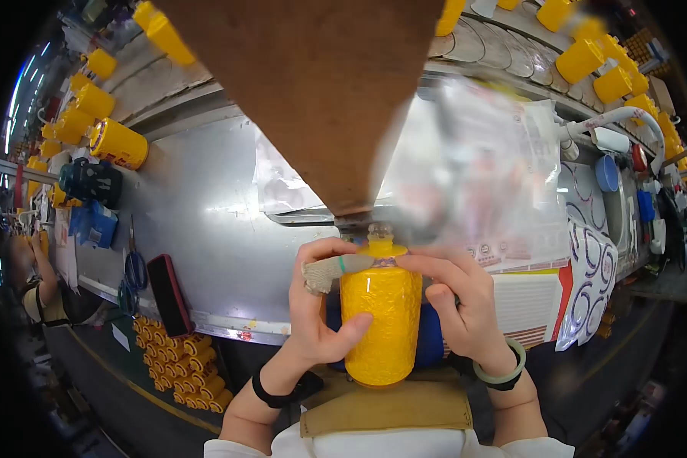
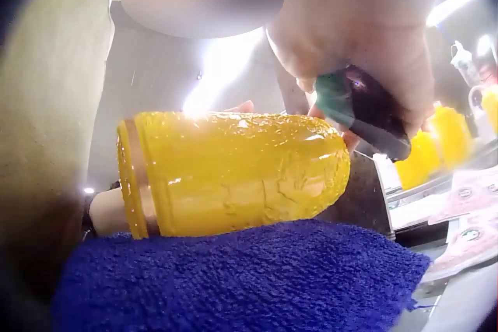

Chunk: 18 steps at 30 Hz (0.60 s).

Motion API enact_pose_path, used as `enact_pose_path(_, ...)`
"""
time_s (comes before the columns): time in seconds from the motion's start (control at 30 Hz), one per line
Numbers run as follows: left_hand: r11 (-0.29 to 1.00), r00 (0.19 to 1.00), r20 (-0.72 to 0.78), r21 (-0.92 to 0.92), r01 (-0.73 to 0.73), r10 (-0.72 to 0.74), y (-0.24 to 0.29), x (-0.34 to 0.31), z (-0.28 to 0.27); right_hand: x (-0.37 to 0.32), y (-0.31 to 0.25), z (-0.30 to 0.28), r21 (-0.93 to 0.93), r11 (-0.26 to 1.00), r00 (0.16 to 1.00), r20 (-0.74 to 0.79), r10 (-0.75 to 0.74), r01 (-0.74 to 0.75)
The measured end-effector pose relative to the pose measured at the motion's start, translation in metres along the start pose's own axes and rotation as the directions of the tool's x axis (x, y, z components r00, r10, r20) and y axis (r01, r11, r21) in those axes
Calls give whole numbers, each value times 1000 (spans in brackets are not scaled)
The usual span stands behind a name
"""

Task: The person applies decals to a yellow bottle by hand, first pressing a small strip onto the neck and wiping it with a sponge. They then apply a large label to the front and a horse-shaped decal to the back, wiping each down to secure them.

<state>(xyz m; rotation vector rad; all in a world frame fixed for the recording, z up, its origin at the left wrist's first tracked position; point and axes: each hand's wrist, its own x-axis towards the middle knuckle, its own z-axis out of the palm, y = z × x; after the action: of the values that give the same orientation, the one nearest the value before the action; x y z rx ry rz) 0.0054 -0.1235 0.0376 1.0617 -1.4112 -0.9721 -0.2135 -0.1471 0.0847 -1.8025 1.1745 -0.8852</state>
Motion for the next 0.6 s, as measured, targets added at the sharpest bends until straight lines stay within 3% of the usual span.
enact_pose_path(0.17, 996, 978, 208, 90, -27, 8, -3, 13, -8, -2, -2, -4, 8, 999, 999, 1, -43, 43)
enact_pose_path(0.23, 988, 967, 253, 143, -55, 17, 5, 22, -4, -12, -9, -7, 25, 982, 981, -58, 187, -186)
enact_pose_path(0.3, 977, 956, 293, 194, -89, 28, 12, 28, -4, -27, 0, -10, 96, 974, 975, -61, 213, -207)
enact_pose_path(0.37, 987, 968, 199, -5, 159, -155, 16, 32, -9, -47, 13, -10, 166, 960, 969, -64, 237, -224)
enact_pose_path(0.4, 988, 968, 202, -5, 153, -148, 13, 32, -14, -59, 19, -8, 208, 959, 980, -11, 200, -194)
enact_pose_path(0.47, 944, 955, 204, -208, 258, -216, -1, 28, -20, -78, 17, -2, 253, 953, 986, 37, 164, -168)
enact_pose_path(0.53, 930, 928, 263, -183, 317, -265, -5, 23, -18, -89, 7, 4, 76, 974, 964, 176, 197, -213)
enact_pose_path(0.57, 918, 918, 276, -197, 344, -285, -6, 23, -16, -86, 2, 9, -48, 989, 963, 227, 145, -138)
enact_pose_path(0.6, 906, 908, 290, -209, 368, -302, -7, 24, -16, -87, 5, 20, -49, 989, 964, 224, 144, -136)
